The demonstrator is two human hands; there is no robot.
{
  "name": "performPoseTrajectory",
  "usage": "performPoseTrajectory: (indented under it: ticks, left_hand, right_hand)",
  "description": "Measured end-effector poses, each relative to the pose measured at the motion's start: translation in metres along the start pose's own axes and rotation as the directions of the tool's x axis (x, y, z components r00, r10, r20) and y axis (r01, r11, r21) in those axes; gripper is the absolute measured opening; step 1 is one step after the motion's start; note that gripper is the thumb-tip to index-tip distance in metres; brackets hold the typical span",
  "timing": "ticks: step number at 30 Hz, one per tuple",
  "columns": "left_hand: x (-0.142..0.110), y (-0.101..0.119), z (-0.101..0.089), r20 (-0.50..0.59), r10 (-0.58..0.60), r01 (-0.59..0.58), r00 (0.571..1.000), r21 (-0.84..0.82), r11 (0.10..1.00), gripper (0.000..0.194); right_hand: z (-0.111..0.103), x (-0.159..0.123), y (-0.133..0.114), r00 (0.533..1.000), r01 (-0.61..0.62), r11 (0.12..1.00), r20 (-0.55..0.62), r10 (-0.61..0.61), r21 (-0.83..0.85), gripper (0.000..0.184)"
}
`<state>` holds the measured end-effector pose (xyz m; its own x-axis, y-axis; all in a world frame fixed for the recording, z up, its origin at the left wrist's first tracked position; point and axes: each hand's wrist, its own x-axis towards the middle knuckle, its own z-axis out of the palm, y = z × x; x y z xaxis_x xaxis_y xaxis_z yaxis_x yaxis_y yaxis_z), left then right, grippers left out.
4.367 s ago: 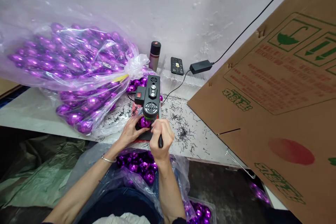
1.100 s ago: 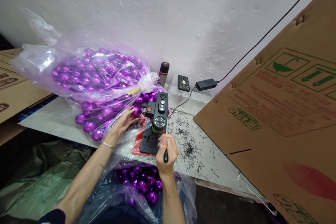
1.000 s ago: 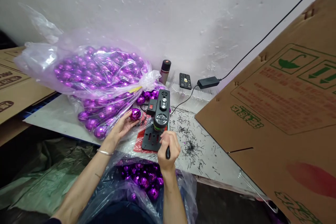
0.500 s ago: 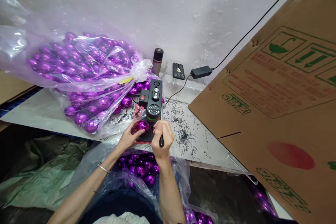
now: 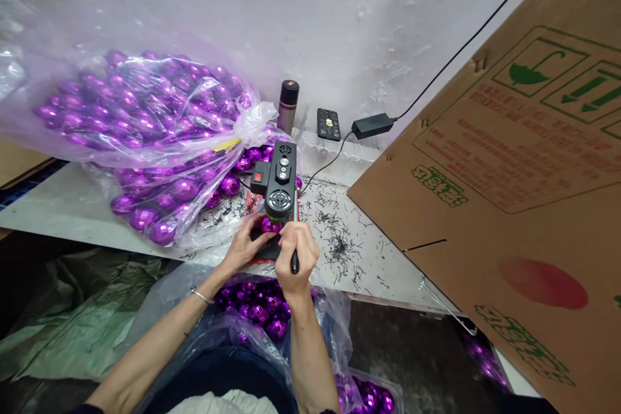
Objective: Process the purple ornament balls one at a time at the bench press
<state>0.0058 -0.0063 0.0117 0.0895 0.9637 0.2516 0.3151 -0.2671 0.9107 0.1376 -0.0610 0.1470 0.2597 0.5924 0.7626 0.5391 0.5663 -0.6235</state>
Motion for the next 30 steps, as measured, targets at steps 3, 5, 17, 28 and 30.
performPoseTrajectory:
  ticks: [3, 5, 17, 28, 30]
  left_hand:
    - [0.002, -0.002, -0.001, -0.017, 0.009, -0.009, 1.000, -0.004, 1.000, 0.050]
    - [0.004, -0.004, -0.001, -0.016, 0.027, -0.027, 1.000, 0.003, 1.000, 0.050]
    - [0.011, -0.015, -0.006, -0.072, 0.012, -0.005, 0.997, 0.103, 0.995, 0.043]
    - [0.001, -0.009, -0.012, -0.010, 0.130, -0.127, 0.991, 0.148, 0.981, 0.044]
    - [-0.003, -0.006, -0.012, 0.008, 0.128, -0.127, 0.992, 0.174, 0.977, 0.047]
  right_hand:
    - [0.000, 0.000, 0.000, 1.000, -0.006, 1.000, 0.001, 0.006, -0.007, 0.034]
    - [0.000, 0.001, 0.000, 1.000, -0.001, 1.000, -0.005, 0.001, -0.006, 0.035]
    - [0.002, 0.003, -0.004, 1.000, -0.017, 1.000, -0.018, 0.017, 0.026, 0.036]
    - [0.002, 0.003, -0.003, 1.000, -0.018, 1.000, -0.015, 0.018, 0.008, 0.036]
    - [0.001, 0.003, -0.002, 1.000, -0.012, 1.000, -0.008, 0.012, 0.012, 0.036]
